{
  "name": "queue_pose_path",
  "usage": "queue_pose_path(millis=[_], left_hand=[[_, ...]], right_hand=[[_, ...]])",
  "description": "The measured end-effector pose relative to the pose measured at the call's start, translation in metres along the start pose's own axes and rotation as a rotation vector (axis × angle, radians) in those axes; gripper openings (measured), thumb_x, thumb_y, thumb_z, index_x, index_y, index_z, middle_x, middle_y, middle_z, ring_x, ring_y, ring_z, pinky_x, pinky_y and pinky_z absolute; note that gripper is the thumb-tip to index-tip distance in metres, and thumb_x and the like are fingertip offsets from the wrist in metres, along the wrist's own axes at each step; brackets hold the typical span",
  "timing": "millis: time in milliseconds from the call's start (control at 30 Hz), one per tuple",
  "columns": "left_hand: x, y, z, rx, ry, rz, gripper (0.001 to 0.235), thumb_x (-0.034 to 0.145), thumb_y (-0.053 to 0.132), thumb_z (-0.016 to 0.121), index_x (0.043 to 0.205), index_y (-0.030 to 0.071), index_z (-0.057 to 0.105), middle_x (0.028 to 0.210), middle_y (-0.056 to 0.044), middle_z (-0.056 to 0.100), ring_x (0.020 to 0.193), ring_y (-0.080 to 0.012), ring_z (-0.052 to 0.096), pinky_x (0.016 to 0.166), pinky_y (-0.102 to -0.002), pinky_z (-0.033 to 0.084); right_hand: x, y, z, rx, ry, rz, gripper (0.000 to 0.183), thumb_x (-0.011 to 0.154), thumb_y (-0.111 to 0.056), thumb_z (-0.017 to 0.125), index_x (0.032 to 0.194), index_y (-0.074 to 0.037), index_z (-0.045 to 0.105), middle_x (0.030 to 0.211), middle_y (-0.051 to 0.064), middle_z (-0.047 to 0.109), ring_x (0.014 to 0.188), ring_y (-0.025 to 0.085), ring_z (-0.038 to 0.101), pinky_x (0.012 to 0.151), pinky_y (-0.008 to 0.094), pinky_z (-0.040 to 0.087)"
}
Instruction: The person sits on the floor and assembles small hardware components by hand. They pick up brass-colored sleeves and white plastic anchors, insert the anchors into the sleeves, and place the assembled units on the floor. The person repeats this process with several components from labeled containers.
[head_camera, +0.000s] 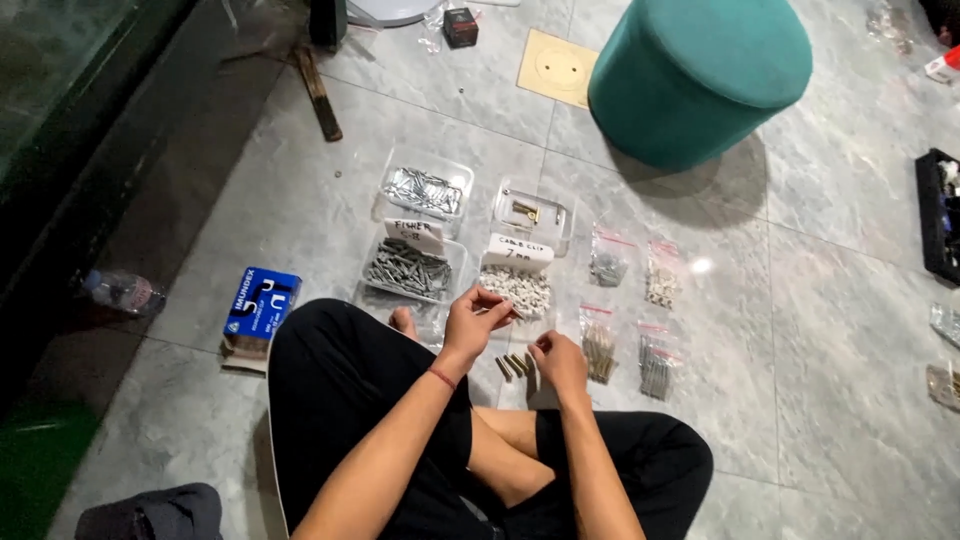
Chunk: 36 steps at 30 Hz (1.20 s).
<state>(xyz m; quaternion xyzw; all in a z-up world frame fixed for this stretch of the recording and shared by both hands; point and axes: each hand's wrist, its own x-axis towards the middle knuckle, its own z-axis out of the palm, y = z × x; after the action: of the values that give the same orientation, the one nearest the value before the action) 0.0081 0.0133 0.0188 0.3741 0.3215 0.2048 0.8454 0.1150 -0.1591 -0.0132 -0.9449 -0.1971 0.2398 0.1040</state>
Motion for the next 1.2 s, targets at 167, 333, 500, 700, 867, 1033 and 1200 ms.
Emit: queue_pose_path(millis=[167,333,500,700,867,1033,1200], left_hand=[[-0.014,0.067,-0.006,-0.036,-0.013,0.027,0.020,0.086,-0.002,0.080,0.099,-0.005,0.065,0.091,-0.020,0.066,0.082,-0.0295,0.076,0.075,-0.038,0.069],[-0.020,0.136,-0.037,-0.060,0.007,0.155,0.023,0.082,-0.004,0.083,0.098,-0.006,0.067,0.084,-0.021,0.068,0.079,-0.0303,0.078,0.074,-0.042,0.070],[-0.011,0.165,-0.063,-0.160,0.104,0.307,0.012,0.088,-0.007,0.071,0.098,-0.002,0.065,0.090,-0.012,0.071,0.078,-0.0168,0.066,0.074,-0.027,0.055],[-0.004,0.157,-0.083,-0.136,0.204,0.280,0.019,0.082,-0.006,0.077,0.096,-0.003,0.064,0.085,-0.016,0.074,0.069,-0.0210,0.071,0.053,-0.024,0.050],[0.025,0.138,-0.090,-0.231,0.124,0.278,0.018,0.085,-0.012,0.071,0.097,-0.004,0.060,0.085,-0.019,0.071,0.075,-0.0264,0.074,0.070,-0.035,0.062],[0.034,0.135,-0.090,-0.245,0.128,0.213,0.020,0.084,-0.012,0.071,0.097,-0.003,0.059,0.082,-0.019,0.071,0.074,-0.0277,0.076,0.067,-0.036,0.065],[0.026,0.137,-0.081,-0.283,0.071,0.203,0.020,0.085,-0.012,0.072,0.097,-0.004,0.059,0.084,-0.020,0.072,0.073,-0.0234,0.074,0.066,-0.030,0.062]], right_hand=[[0.003,-0.067,-0.055,0.085,-0.128,0.011,0.035,0.091,-0.043,0.072,0.114,-0.016,0.075,0.110,0.009,0.079,0.112,0.035,0.071,0.094,0.050,0.055],[0.055,-0.194,-0.084,0.187,-0.174,-0.225,0.029,0.091,-0.034,0.069,0.108,-0.011,0.075,0.112,0.017,0.077,0.108,0.043,0.071,0.094,0.055,0.054],[0.163,-0.332,-0.051,0.198,0.301,-0.994,0.013,0.080,-0.016,0.075,0.089,-0.008,0.070,0.083,0.007,0.070,0.070,0.029,0.063,0.068,0.038,0.050],[0.402,-0.360,0.007,0.508,0.287,-0.542,0.012,0.077,-0.015,0.078,0.079,-0.006,0.070,0.067,0.002,0.067,0.059,0.015,0.059,0.061,0.029,0.051],[0.491,-0.352,0.002,0.586,0.264,-0.209,0.016,0.081,-0.022,0.074,0.077,-0.006,0.074,0.068,0.006,0.069,0.062,0.017,0.064,0.065,0.029,0.055],[0.478,-0.358,-0.009,0.649,0.244,-0.123,0.075,0.086,-0.022,0.072,0.149,0.001,0.039,0.154,0.022,0.046,0.140,0.034,0.048,0.114,0.038,0.041],[0.414,-0.405,0.011,0.504,0.129,-0.853,0.014,0.078,0.000,0.071,0.090,-0.005,0.073,0.080,0.004,0.075,0.070,0.014,0.068,0.068,0.027,0.058]])
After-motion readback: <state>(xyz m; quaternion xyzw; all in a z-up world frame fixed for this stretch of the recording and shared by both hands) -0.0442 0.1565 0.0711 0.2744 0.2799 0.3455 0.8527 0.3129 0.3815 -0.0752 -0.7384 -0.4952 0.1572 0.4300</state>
